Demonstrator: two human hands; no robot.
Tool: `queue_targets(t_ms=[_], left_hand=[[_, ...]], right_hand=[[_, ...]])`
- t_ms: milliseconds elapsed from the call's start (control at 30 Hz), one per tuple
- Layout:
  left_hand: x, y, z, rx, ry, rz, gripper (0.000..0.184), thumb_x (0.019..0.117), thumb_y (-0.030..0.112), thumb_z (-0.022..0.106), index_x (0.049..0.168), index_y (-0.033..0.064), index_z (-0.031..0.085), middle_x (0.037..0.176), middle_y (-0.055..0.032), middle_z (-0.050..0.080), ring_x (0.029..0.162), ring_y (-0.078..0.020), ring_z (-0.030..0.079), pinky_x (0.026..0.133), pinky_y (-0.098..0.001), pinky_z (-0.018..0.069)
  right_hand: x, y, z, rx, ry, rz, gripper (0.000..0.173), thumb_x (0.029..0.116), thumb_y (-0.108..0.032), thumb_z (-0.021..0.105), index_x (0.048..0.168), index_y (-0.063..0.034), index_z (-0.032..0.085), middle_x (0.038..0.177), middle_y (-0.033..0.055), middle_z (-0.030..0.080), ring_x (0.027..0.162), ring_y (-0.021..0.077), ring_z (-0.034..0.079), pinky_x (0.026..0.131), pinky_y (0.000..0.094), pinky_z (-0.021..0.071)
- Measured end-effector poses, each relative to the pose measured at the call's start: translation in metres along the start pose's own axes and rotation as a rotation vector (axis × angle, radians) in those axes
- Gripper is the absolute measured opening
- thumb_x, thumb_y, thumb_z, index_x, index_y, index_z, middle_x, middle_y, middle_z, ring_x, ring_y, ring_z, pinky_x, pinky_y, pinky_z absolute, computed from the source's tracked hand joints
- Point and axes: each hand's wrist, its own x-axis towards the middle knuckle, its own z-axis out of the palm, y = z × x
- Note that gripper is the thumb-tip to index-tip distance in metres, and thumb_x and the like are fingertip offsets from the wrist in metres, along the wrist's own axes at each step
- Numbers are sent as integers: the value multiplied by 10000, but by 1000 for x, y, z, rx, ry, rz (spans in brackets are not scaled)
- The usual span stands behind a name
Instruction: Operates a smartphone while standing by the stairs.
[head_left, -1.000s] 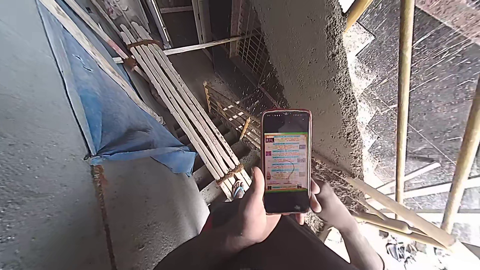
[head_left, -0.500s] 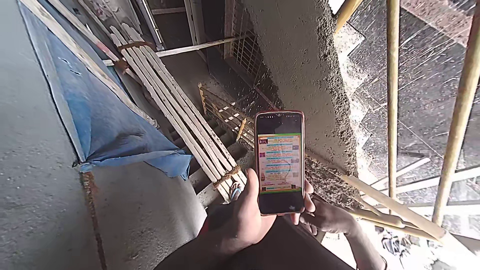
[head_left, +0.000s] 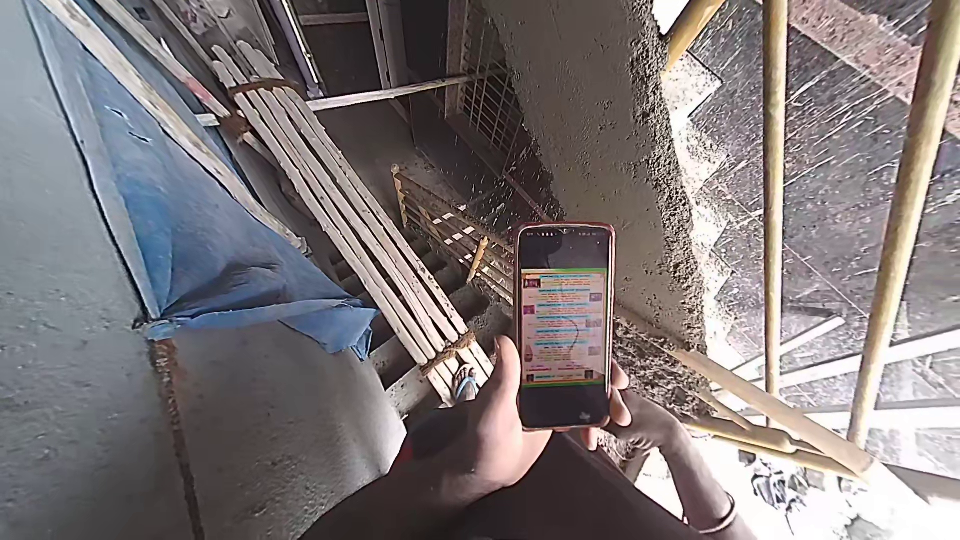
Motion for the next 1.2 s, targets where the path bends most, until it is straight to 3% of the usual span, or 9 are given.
queue_targets(t_ms=[167,300,433,767,833,900,1000,1133,1200], left_hand=[[-1,-3,-1,-6,-14,-13,834,941,759,414,1448,99,463,1228,-257,620,1013,-359,672,748,-413,589],[0,-3,-1,-9,-8,-14,830,941,757,420,1460,109,447,1221,-261,623,1006,-363,674,751,-418,587],[0,-4,-1,-9,-22,-5,837,943,758,411,1463,104,444,1237,-261,619,1000,-359,676,749,-411,588],[-1,-1,-1,-1,-7,-8,824,949,751,412,1462,108,451,1235,-253,616,1020,-359,670,763,-419,590],[-1,-1,-1,8,-12,6,818,958,746,393,1465,104,437,1230,-255,613,1012,-358,668,760,-418,588],[0,-1,-1,3,-24,10,816,960,745,386,1465,106,437,1232,-254,618,1017,-357,670,768,-413,586],[-1,0,-1,-2,-8,0,818,951,748,410,1455,105,448,1228,-253,616,1015,-360,668,768,-427,587],[-1,1,-1,15,-2,-3,854,938,771,397,1437,81,470,1218,-253,619,997,-348,670,735,-405,587],[0,2,-1,13,-8,2,840,942,764,399,1432,87,479,1226,-250,623,1013,-350,673,750,-408,589]], right_hand=[[-3,-8,1,16,42,-116,442,790,-17,675,1214,98,638,1140,135,695,1056,86,627,975,266,484],[4,-17,8,62,86,-265,380,835,-226,746,1111,22,667,1014,-1,705,953,-58,626,909,176,513],[7,-9,11,-166,102,-275,266,854,-166,682,1049,14,690,883,83,683,814,76,625,807,272,516],[3,-2,-1,-52,161,-256,326,894,-141,679,1172,28,663,997,52,694,891,2,610,850,199,512],[3,-2,-13,-5,132,-261,437,962,-410,679,1238,-72,664,987,-33,707,896,-43,618,841,181,524],[3,-5,-17,0,117,-265,495,950,-492,670,1247,-97,664,958,-55,702,870,-58,608,817,167,519],[5,-11,-10,13,83,-243,392,877,-171,699,1197,49,648,1007,59,697,893,4,611,842,195,507],[7,-21,-3,7,8,-160,413,789,-101,688,1163,70,656,1001,78,695,914,35,613,867,221,497],[6,-26,-7,84,13,-114,417,764,-53,708,1161,58,647,999,8,690,928,-24,607,874,164,489]])
